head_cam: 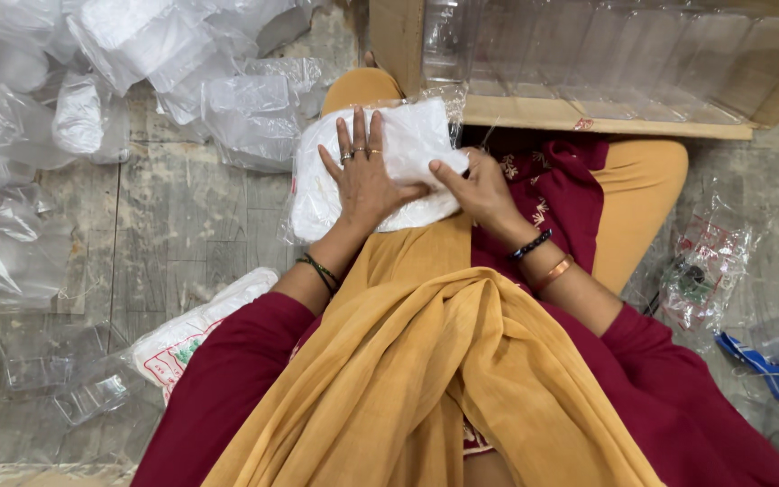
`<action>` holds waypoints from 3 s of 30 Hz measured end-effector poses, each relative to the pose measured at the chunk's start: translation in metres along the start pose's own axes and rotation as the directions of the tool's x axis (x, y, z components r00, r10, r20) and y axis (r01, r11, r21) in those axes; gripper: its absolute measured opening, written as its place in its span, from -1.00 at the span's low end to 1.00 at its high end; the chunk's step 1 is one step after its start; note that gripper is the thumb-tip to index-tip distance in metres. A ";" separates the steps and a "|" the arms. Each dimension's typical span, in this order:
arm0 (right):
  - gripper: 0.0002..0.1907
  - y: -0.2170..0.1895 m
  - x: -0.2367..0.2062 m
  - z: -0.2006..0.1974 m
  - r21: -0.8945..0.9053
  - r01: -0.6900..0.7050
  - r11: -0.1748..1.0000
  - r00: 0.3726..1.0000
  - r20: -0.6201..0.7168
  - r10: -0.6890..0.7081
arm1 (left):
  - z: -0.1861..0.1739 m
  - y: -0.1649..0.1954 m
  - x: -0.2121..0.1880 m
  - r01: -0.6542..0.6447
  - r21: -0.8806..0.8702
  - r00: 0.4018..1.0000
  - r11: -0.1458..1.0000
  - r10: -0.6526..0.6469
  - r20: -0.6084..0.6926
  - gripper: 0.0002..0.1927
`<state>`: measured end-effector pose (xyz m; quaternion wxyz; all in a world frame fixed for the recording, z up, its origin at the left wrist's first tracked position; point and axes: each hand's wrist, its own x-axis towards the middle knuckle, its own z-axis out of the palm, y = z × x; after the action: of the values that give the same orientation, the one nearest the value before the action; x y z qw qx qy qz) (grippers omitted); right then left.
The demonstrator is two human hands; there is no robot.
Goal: The person sits on the floor and wraps clear plastic containers in thin plastic bags one at a time, then places each wrapped container into a cardboard box in front of them. They occasionally reach to the side to grab more empty bags or wrapped bundles and continue bagging containers.
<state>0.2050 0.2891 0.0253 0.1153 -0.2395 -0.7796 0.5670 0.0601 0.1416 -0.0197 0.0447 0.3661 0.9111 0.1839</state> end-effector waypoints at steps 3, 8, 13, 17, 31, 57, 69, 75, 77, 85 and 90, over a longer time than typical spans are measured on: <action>-0.66 -0.011 -0.016 -0.004 -0.038 0.162 0.986 0.986 0.033 -0.161 | 0.001 0.000 -0.003 0.011 -0.052 1.000 0.999 -0.010 0.019 0.60; -0.77 -0.004 -0.060 -0.027 0.038 0.170 0.985 0.986 -0.006 -0.169 | 0.005 0.003 -0.011 -0.077 -0.058 0.996 0.995 0.075 -0.039 0.56; -0.86 0.016 -0.093 -0.037 0.667 -0.120 0.735 0.992 0.054 0.112 | 0.008 0.008 -0.011 -0.112 -0.041 0.993 0.993 0.113 0.027 0.55; -0.81 0.013 -0.084 -0.035 0.398 -0.050 0.916 0.996 -0.050 0.076 | 0.005 0.009 -0.009 -0.104 -0.033 0.995 0.994 0.104 0.006 0.57; -0.84 0.006 -0.087 -0.039 -0.012 0.204 0.979 0.974 0.102 -0.202 | 0.007 -0.001 -0.009 -0.150 -0.017 0.988 0.989 0.149 -0.031 0.44; -0.71 -0.059 -0.070 -0.147 0.635 0.307 0.709 0.945 -0.292 -0.148 | -0.113 -0.191 -0.060 0.026 -0.113 0.998 0.993 -0.033 -0.061 0.21; -0.49 0.009 -0.081 -0.117 0.764 0.187 0.617 0.973 -0.230 -0.010 | -0.062 0.118 0.067 0.522 -0.699 0.810 -0.489 0.541 0.227 -0.45; -0.48 0.064 -0.111 -0.158 -0.323 -0.016 0.946 0.858 -0.491 -0.153 | -0.098 0.094 0.096 0.348 -0.832 0.795 -0.432 0.607 0.017 -0.51; -0.52 0.087 -0.129 -0.158 -0.670 0.067 0.739 0.858 -0.339 -0.386 | -0.104 0.087 0.101 0.303 -0.857 0.820 -0.416 0.572 0.012 -0.52; -0.79 0.181 -0.193 -0.280 -0.516 -0.520 0.681 0.679 -0.734 -0.038 | -0.103 0.107 0.113 0.409 -0.844 0.803 -0.347 0.576 0.152 -0.52; -0.67 0.199 -0.224 -0.298 -0.457 -0.664 0.591 0.600 -0.798 0.056 | -0.078 0.166 0.137 0.456 -0.853 0.770 -0.256 0.593 0.233 -0.59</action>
<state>0.5800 0.4716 -0.0423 0.1734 -0.6321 -0.7507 0.0829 0.0520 0.3221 0.1211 0.6021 0.2744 0.2814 0.6950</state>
